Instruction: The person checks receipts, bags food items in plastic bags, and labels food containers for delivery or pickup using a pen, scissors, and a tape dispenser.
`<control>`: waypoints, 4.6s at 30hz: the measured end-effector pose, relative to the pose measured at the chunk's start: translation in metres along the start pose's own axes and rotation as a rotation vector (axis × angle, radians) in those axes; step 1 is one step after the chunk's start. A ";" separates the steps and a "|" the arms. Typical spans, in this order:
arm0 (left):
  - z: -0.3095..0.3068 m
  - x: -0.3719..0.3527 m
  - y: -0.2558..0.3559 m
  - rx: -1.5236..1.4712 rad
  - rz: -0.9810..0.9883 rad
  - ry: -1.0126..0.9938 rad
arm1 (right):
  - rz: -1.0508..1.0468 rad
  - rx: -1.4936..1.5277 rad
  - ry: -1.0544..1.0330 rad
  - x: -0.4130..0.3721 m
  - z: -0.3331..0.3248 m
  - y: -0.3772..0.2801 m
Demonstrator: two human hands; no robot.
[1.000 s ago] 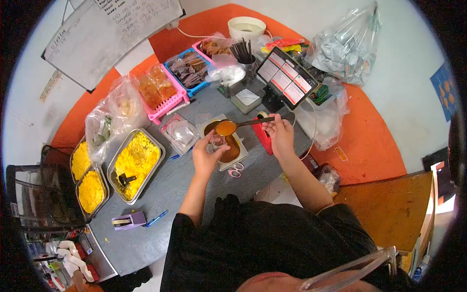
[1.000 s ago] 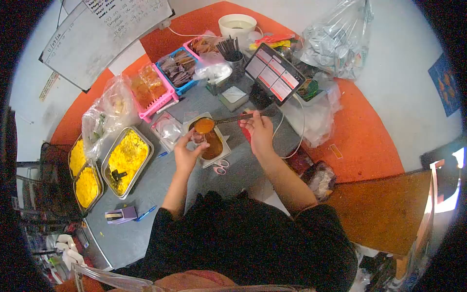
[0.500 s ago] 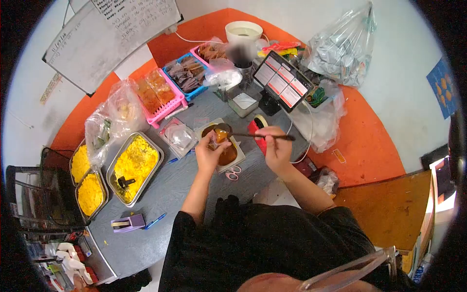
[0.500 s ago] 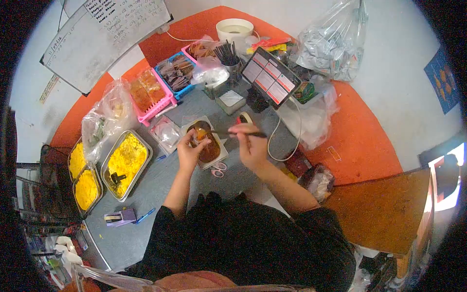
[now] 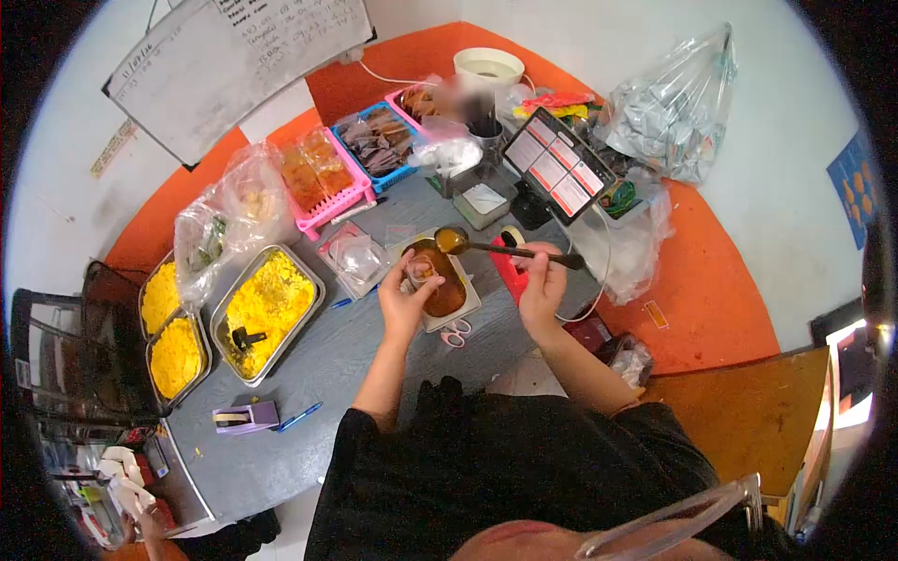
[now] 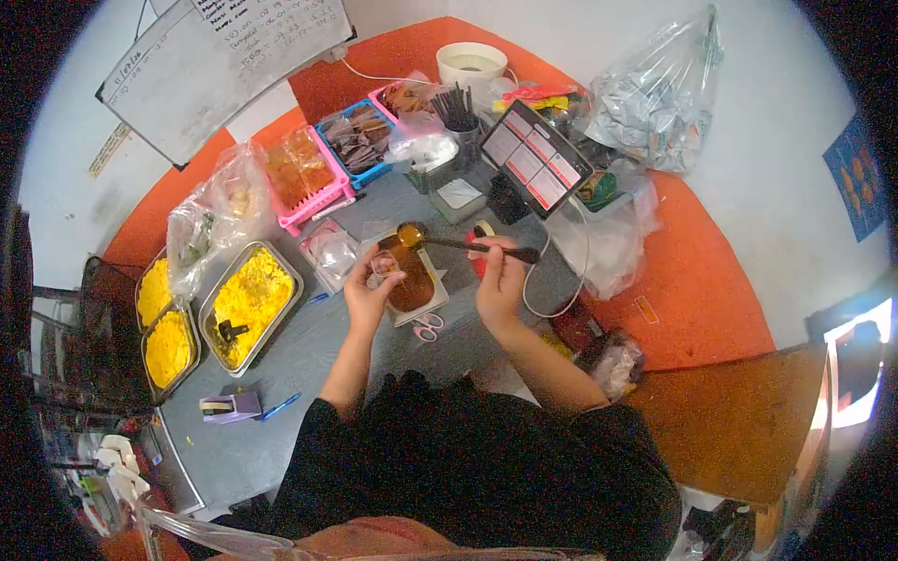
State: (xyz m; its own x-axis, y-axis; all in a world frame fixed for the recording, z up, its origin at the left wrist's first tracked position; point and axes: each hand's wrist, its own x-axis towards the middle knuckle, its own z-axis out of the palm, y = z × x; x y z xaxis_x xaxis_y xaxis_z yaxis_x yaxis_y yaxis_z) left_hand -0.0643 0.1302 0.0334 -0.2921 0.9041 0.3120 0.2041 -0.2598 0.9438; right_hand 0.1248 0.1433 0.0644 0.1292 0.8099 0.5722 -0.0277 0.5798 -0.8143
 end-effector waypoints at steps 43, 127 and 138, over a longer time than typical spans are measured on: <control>-0.119 -0.076 0.096 0.167 0.003 0.171 | 0.201 0.222 -0.867 -0.024 0.138 -0.064; -0.045 -0.066 0.067 0.711 0.486 -0.390 | -0.011 -0.248 -0.794 -0.050 0.028 -0.039; -0.063 -0.087 0.016 0.095 -0.110 -0.125 | 0.359 -0.339 -0.456 -0.048 0.009 0.034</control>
State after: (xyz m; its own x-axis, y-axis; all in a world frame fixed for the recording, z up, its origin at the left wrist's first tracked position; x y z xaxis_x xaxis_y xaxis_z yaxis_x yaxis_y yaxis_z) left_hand -0.0942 0.0262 0.0285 -0.2006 0.9618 0.1863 0.2665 -0.1295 0.9551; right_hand 0.1085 0.1253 0.0099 -0.2640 0.9469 0.1837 0.3316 0.2679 -0.9046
